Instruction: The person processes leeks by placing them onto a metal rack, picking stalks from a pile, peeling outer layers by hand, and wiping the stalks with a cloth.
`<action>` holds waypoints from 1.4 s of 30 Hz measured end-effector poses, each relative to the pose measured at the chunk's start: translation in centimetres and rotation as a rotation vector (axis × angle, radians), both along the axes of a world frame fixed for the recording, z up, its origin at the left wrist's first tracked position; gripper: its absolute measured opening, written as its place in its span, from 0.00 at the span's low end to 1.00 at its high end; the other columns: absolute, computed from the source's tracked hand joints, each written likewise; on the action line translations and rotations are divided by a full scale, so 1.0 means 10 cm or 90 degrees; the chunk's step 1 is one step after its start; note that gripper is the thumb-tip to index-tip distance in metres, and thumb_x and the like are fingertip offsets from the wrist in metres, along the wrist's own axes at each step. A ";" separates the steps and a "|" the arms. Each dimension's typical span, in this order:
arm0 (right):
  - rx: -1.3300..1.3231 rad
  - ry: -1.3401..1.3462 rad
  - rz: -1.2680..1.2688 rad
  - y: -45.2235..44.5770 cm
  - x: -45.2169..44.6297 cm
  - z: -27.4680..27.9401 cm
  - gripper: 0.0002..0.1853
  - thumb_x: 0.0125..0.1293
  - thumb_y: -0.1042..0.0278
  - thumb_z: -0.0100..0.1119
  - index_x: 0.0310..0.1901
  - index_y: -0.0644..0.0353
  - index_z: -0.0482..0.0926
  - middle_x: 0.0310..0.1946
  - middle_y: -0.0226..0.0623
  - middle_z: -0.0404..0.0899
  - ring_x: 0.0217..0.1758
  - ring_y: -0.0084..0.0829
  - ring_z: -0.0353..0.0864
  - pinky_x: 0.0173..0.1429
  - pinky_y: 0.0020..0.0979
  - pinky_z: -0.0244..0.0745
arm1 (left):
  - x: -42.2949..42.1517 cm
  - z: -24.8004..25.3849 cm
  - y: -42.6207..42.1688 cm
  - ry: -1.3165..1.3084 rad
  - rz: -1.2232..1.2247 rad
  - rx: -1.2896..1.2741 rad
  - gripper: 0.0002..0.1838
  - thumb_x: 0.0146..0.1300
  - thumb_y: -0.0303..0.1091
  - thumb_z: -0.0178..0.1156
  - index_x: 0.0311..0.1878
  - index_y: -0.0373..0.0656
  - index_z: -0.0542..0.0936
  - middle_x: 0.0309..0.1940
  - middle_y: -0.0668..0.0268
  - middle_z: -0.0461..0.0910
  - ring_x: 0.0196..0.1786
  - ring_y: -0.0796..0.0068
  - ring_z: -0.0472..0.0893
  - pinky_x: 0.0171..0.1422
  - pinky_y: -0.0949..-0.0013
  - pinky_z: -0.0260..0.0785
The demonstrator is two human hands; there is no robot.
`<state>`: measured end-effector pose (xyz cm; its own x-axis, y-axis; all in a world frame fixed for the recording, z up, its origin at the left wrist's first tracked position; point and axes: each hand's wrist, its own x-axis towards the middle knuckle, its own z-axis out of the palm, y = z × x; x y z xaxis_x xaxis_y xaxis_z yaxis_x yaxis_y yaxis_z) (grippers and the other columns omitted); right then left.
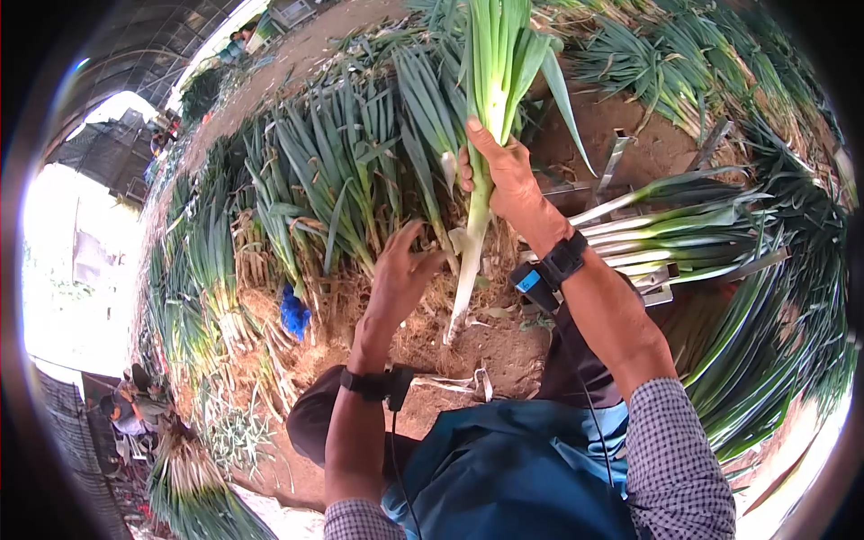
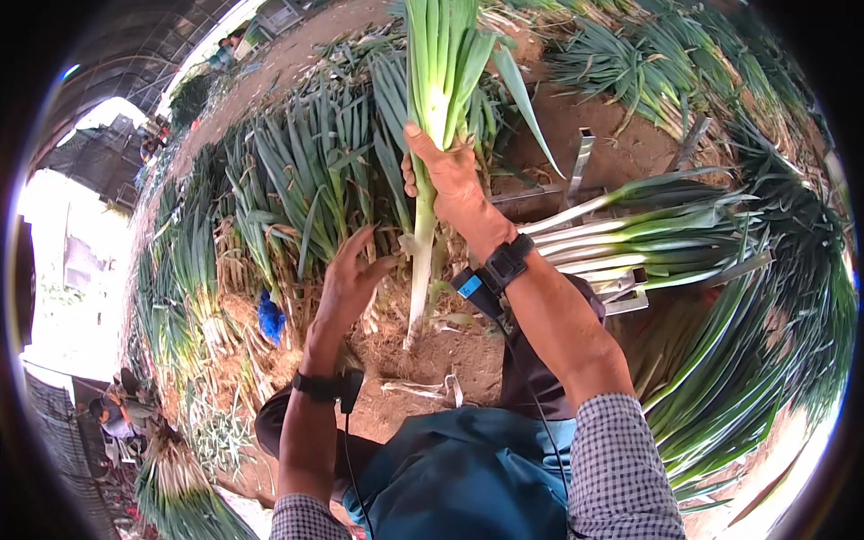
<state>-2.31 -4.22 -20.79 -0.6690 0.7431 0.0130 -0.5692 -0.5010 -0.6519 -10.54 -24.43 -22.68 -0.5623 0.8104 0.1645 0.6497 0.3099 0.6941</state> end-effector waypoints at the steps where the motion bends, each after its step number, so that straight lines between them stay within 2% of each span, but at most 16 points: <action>1: 0.005 0.019 0.017 -0.03 -0.04 -0.01 0.17 0.62 0.56 0.73 0.37 0.57 0.75 0.20 0.33 0.76 0.18 0.26 0.74 0.19 0.29 0.68 | 0.00 0.06 0.05 0.003 -0.035 -0.001 0.19 0.65 0.36 0.66 0.55 0.35 0.80 0.43 0.51 0.82 0.43 0.63 0.84 0.44 0.65 0.76; 4: -0.008 -0.011 0.039 -0.15 -0.08 0.00 0.17 0.62 0.56 0.74 0.38 0.57 0.75 0.21 0.34 0.76 0.18 0.27 0.74 0.19 0.29 0.68 | -0.05 0.07 0.16 0.054 -0.163 -0.055 0.14 0.66 0.34 0.66 0.48 0.35 0.82 0.30 0.53 0.81 0.31 0.69 0.80 0.33 0.64 0.70; 5: 0.013 0.017 0.041 -0.15 -0.10 -0.03 0.19 0.61 0.55 0.74 0.39 0.57 0.75 0.21 0.34 0.76 0.17 0.27 0.74 0.18 0.29 0.68 | 0.00 0.01 0.12 0.086 -0.155 0.029 0.08 0.68 0.32 0.62 0.39 0.34 0.80 0.22 0.55 0.75 0.24 0.70 0.73 0.29 0.63 0.63; 8: 0.022 -0.009 0.020 -0.06 -0.10 -0.01 0.20 0.60 0.54 0.75 0.39 0.58 0.74 0.21 0.34 0.76 0.17 0.27 0.74 0.17 0.29 0.68 | 0.03 -0.31 -0.31 0.041 -0.127 -0.020 0.11 0.69 0.34 0.60 0.35 0.35 0.79 0.22 0.55 0.75 0.24 0.68 0.74 0.29 0.63 0.65; 12: 0.019 -0.031 0.000 0.15 -0.06 0.01 0.22 0.58 0.52 0.76 0.38 0.59 0.74 0.22 0.35 0.77 0.17 0.26 0.76 0.18 0.29 0.74 | 0.15 -0.96 -1.23 -0.002 -0.121 -0.166 0.14 0.70 0.39 0.58 0.35 0.37 0.79 0.26 0.50 0.79 0.30 0.53 0.81 0.36 0.56 0.71; 15: 0.016 -0.025 -0.022 0.27 -0.02 0.03 0.21 0.62 0.51 0.72 0.38 0.58 0.74 0.25 0.34 0.77 0.22 0.27 0.75 0.22 0.30 0.72 | 0.31 -1.31 -1.81 -0.092 -0.018 -0.322 0.15 0.69 0.41 0.58 0.37 0.37 0.80 0.28 0.47 0.80 0.36 0.45 0.82 0.40 0.52 0.72; 22: -0.039 0.012 0.003 0.37 -0.05 -0.07 0.18 0.64 0.54 0.71 0.38 0.57 0.74 0.24 0.36 0.75 0.23 0.29 0.75 0.24 0.32 0.71 | 0.21 -1.85 -2.47 -0.020 -0.044 -0.421 0.16 0.70 0.42 0.56 0.35 0.37 0.79 0.30 0.45 0.81 0.38 0.43 0.82 0.43 0.47 0.72; 24: -0.040 -0.010 0.006 0.39 -0.03 -0.09 0.17 0.65 0.54 0.70 0.39 0.56 0.73 0.24 0.36 0.75 0.23 0.30 0.75 0.25 0.33 0.73 | 0.09 -1.95 -2.60 -0.004 -0.120 -0.450 0.14 0.68 0.40 0.58 0.37 0.37 0.81 0.31 0.45 0.81 0.40 0.43 0.82 0.46 0.47 0.73; 25: -0.041 -0.001 -0.001 0.38 -0.02 -0.04 0.17 0.65 0.55 0.70 0.41 0.57 0.73 0.25 0.37 0.76 0.24 0.30 0.76 0.26 0.34 0.74 | 0.03 -1.95 -2.62 -0.001 -0.060 -0.468 0.15 0.66 0.42 0.60 0.39 0.37 0.82 0.33 0.46 0.82 0.43 0.43 0.82 0.48 0.49 0.73; 27: -0.052 0.060 0.005 0.30 -0.02 0.05 0.18 0.66 0.57 0.69 0.46 0.59 0.73 0.29 0.38 0.78 0.28 0.31 0.78 0.30 0.36 0.77 | 0.04 -1.64 -2.42 -0.021 0.088 -0.420 0.15 0.65 0.41 0.62 0.43 0.38 0.83 0.39 0.50 0.83 0.47 0.46 0.82 0.52 0.54 0.74; 30: -0.057 0.130 0.049 0.13 -0.02 0.12 0.16 0.67 0.63 0.67 0.50 0.61 0.75 0.37 0.40 0.80 0.37 0.34 0.81 0.44 0.40 0.81 | 0.00 -0.99 -1.77 0.116 0.066 -0.091 0.12 0.65 0.34 0.62 0.48 0.38 0.81 0.44 0.51 0.83 0.48 0.46 0.82 0.53 0.53 0.74; 32: -0.040 0.127 0.069 0.02 -0.04 0.15 0.16 0.67 0.64 0.67 0.51 0.61 0.76 0.38 0.40 0.80 0.40 0.35 0.81 0.49 0.42 0.82 | 0.06 -0.41 -1.28 0.103 0.046 0.043 0.11 0.66 0.31 0.61 0.48 0.37 0.81 0.45 0.51 0.82 0.47 0.48 0.82 0.52 0.56 0.74; 36: -0.052 0.139 0.142 -0.17 -0.12 0.01 0.16 0.65 0.70 0.68 0.52 0.61 0.78 0.42 0.36 0.81 0.45 0.35 0.81 0.53 0.45 0.82 | 0.06 0.25 -0.61 0.085 -0.053 0.117 0.11 0.67 0.30 0.62 0.48 0.34 0.81 0.44 0.52 0.83 0.46 0.57 0.84 0.51 0.63 0.76; 40: -0.049 0.066 0.093 -0.33 -0.08 0.06 0.14 0.65 0.68 0.69 0.50 0.61 0.80 0.42 0.30 0.83 0.45 0.28 0.81 0.50 0.34 0.79 | 0.08 0.32 -0.27 -0.010 -0.059 0.082 0.16 0.69 0.33 0.62 0.55 0.34 0.78 0.47 0.54 0.83 0.48 0.64 0.84 0.53 0.64 0.76; 41: -0.096 0.026 0.142 -0.31 -0.03 0.04 0.18 0.62 0.77 0.68 0.54 0.61 0.80 0.43 0.33 0.85 0.42 0.32 0.83 0.51 0.33 0.77 | 0.10 0.28 -0.19 -0.044 -0.046 0.084 0.17 0.70 0.34 0.62 0.57 0.33 0.77 0.47 0.54 0.83 0.49 0.65 0.83 0.53 0.64 0.76; 42: 0.178 -0.010 0.075 -0.24 -0.03 -0.12 0.21 0.60 0.80 0.67 0.56 0.61 0.79 0.44 0.36 0.85 0.42 0.35 0.83 0.52 0.34 0.77 | 0.08 0.24 -0.10 -0.075 -0.032 0.088 0.19 0.70 0.35 0.62 0.58 0.33 0.76 0.47 0.54 0.83 0.49 0.65 0.83 0.53 0.64 0.76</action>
